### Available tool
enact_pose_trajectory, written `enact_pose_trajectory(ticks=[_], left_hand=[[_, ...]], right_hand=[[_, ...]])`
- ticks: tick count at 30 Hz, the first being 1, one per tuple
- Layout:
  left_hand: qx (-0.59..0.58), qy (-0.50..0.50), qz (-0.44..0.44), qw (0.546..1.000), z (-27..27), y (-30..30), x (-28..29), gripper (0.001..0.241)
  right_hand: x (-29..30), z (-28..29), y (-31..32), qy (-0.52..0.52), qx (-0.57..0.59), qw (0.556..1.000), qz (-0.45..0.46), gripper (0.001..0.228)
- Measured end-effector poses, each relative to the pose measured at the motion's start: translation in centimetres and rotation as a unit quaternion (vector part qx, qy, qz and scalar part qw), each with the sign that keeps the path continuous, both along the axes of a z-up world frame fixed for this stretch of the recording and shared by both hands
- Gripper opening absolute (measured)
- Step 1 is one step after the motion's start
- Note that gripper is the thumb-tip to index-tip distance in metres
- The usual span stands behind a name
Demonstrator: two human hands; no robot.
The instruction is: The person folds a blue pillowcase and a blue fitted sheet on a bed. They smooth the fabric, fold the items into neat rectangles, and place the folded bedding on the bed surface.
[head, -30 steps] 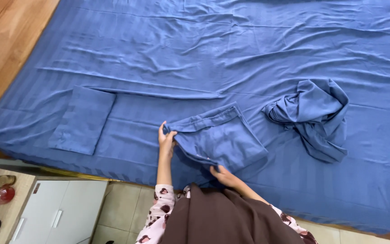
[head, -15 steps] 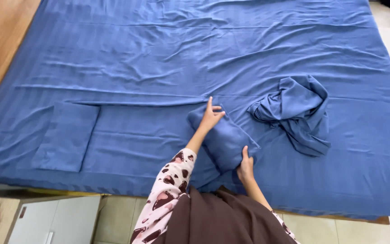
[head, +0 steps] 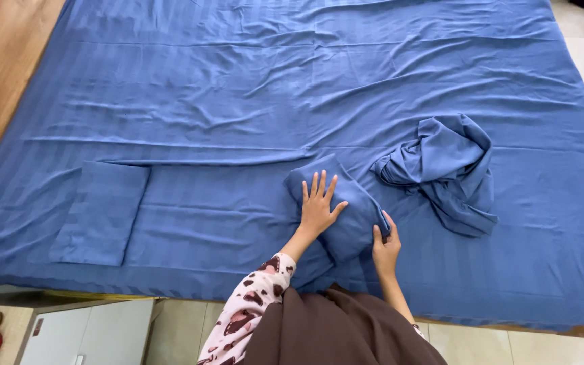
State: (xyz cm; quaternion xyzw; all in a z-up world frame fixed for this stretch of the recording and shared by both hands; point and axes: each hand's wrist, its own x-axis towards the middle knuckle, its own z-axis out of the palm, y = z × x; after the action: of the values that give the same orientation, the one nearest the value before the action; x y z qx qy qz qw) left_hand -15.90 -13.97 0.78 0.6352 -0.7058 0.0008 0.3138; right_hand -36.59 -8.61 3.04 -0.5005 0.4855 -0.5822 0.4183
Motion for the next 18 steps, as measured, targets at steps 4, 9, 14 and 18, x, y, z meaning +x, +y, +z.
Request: enact_pose_trajectory(ticks=[4,9,14,18], left_hand=[[0.002,-0.022,0.004,1.000,-2.4,-1.2,-0.8,0.084],[0.212,-0.104,0.020,0.972,-4.4,-2.8,-1.1,0.106],[0.216,-0.101,0.013,0.971,-4.1,-2.1,-0.8,0.113],[0.211,-0.113,0.007,0.971,-3.9,-1.7,-1.0,0.113]], right_hand=[[-1.1,-6.6,-1.1,0.167,0.006,0.985,-0.053,0.040],[-0.5,-5.8,-1.3,0.246,0.052,0.966,-0.056,0.045],[-1.5,-7.1,-0.9,0.256,0.070,0.962,-0.058,0.056],[-0.1,-2.8,0.2,0.418,0.020,0.900,-0.125,0.067]])
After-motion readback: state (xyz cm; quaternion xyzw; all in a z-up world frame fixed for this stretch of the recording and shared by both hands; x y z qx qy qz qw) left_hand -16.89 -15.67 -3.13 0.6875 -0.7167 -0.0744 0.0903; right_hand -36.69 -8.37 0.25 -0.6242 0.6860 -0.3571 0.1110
